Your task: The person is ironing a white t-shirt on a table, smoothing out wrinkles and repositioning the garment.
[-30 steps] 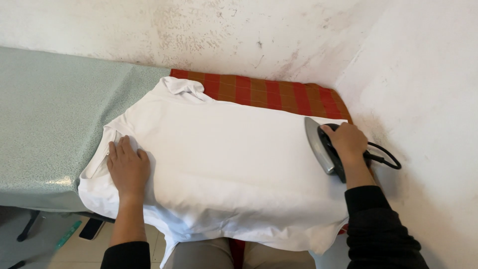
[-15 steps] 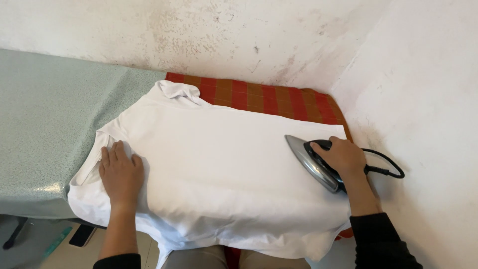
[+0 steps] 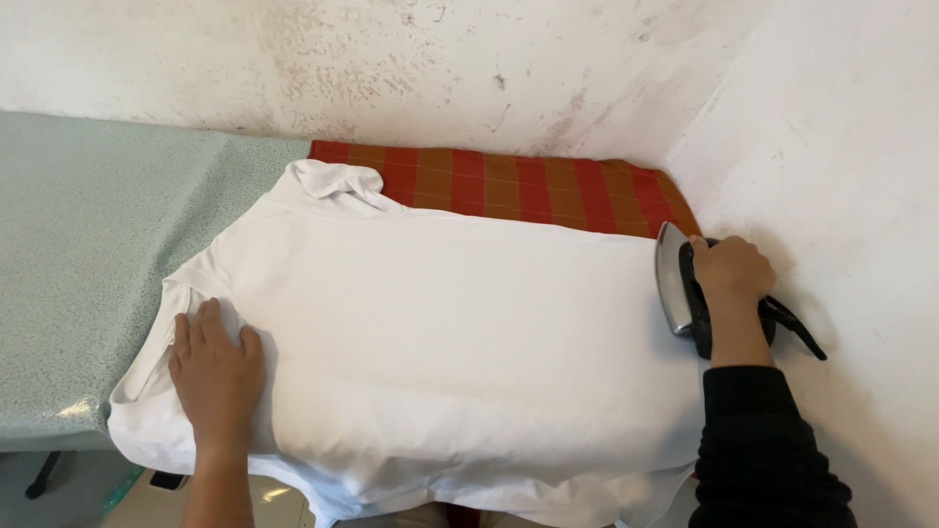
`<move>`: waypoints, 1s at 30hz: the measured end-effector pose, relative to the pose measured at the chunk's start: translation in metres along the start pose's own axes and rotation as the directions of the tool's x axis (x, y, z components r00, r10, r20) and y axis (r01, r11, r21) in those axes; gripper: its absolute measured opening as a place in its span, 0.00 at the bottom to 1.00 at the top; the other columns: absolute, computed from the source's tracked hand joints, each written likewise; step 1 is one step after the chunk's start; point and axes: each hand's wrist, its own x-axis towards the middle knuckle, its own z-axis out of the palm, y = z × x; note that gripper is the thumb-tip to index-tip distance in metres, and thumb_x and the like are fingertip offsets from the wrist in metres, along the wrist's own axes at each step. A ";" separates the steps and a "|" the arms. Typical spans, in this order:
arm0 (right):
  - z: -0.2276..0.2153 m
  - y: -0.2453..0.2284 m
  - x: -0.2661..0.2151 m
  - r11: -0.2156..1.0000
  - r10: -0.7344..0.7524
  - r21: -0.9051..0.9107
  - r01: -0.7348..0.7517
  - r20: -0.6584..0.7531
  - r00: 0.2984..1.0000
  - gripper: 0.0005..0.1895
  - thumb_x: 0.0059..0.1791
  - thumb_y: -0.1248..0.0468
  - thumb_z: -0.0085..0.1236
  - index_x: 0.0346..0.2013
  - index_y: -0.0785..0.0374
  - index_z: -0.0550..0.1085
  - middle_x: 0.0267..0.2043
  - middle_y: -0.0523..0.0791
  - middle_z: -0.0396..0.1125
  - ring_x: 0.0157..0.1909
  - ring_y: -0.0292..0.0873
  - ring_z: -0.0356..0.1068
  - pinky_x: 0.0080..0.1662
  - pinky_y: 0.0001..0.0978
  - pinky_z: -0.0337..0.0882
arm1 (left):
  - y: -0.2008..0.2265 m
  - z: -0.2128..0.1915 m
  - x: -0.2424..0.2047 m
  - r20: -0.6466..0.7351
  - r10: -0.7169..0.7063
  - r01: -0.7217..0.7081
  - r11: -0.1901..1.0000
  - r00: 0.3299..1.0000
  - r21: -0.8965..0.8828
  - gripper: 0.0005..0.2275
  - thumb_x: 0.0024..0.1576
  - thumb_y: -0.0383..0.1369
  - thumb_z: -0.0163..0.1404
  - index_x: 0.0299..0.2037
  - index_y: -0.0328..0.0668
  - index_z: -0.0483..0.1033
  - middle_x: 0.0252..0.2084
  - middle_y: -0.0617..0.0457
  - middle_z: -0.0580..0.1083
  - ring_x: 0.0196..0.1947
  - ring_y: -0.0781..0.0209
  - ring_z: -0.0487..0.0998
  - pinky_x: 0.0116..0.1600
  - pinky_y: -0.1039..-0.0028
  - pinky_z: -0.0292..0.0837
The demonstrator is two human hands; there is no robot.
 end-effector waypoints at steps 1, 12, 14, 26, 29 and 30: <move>0.001 -0.001 0.010 1.000 0.021 0.004 -0.021 -0.001 1.000 0.37 0.60 0.35 0.39 0.40 0.66 0.79 0.39 0.52 0.77 0.39 0.57 0.76 0.34 0.44 0.72 | 0.000 0.000 0.001 0.011 -0.007 0.007 1.000 1.000 -0.001 0.25 0.62 0.34 0.39 0.70 0.31 0.62 0.71 0.36 0.65 0.76 0.37 0.53 0.69 0.45 0.49; -0.002 0.015 -0.038 0.985 -0.159 0.064 0.160 -0.032 0.987 0.37 0.58 0.39 0.41 0.51 0.74 0.77 0.39 0.62 0.75 0.40 0.62 0.77 0.31 0.56 0.76 | -0.005 -0.001 -0.003 0.046 -0.037 0.031 0.991 0.998 0.127 0.26 0.66 0.39 0.39 0.73 0.34 0.65 0.73 0.38 0.66 0.77 0.40 0.56 0.74 0.50 0.52; -0.013 0.019 -0.067 0.983 -0.170 0.065 0.170 -0.016 0.985 0.37 0.57 0.39 0.41 0.53 0.74 0.76 0.40 0.62 0.74 0.41 0.63 0.77 0.31 0.59 0.76 | -0.006 0.001 -0.003 0.039 -0.029 0.024 0.992 0.999 0.125 0.26 0.66 0.39 0.39 0.72 0.34 0.65 0.73 0.39 0.66 0.77 0.41 0.57 0.74 0.50 0.52; -0.012 -0.010 -0.065 0.979 -0.172 0.105 0.175 -0.039 0.984 0.36 0.56 0.40 0.43 0.52 0.74 0.76 0.40 0.61 0.74 0.45 0.63 0.76 0.34 0.57 0.77 | -0.006 0.001 -0.002 0.022 -0.020 0.017 0.991 1.000 0.130 0.26 0.65 0.39 0.39 0.72 0.33 0.66 0.73 0.38 0.67 0.76 0.41 0.59 0.74 0.53 0.52; -0.017 -0.019 -0.068 0.972 -0.197 0.123 0.200 -0.042 0.980 0.37 0.56 0.40 0.42 0.52 0.73 0.77 0.42 0.61 0.75 0.45 0.64 0.76 0.37 0.54 0.76 | -0.010 0.006 -0.001 0.023 -0.029 0.026 0.991 0.999 0.131 0.26 0.65 0.39 0.39 0.72 0.35 0.65 0.73 0.39 0.66 0.76 0.42 0.59 0.75 0.54 0.50; -0.019 -0.020 -0.073 0.972 -0.196 0.127 0.196 -0.017 0.981 0.37 0.56 0.39 0.41 0.54 0.73 0.76 0.43 0.61 0.74 0.46 0.64 0.76 0.37 0.55 0.76 | -0.010 0.005 -0.001 0.023 -0.026 0.022 0.991 0.999 0.135 0.26 0.65 0.39 0.39 0.72 0.35 0.65 0.73 0.39 0.66 0.76 0.42 0.59 0.75 0.54 0.51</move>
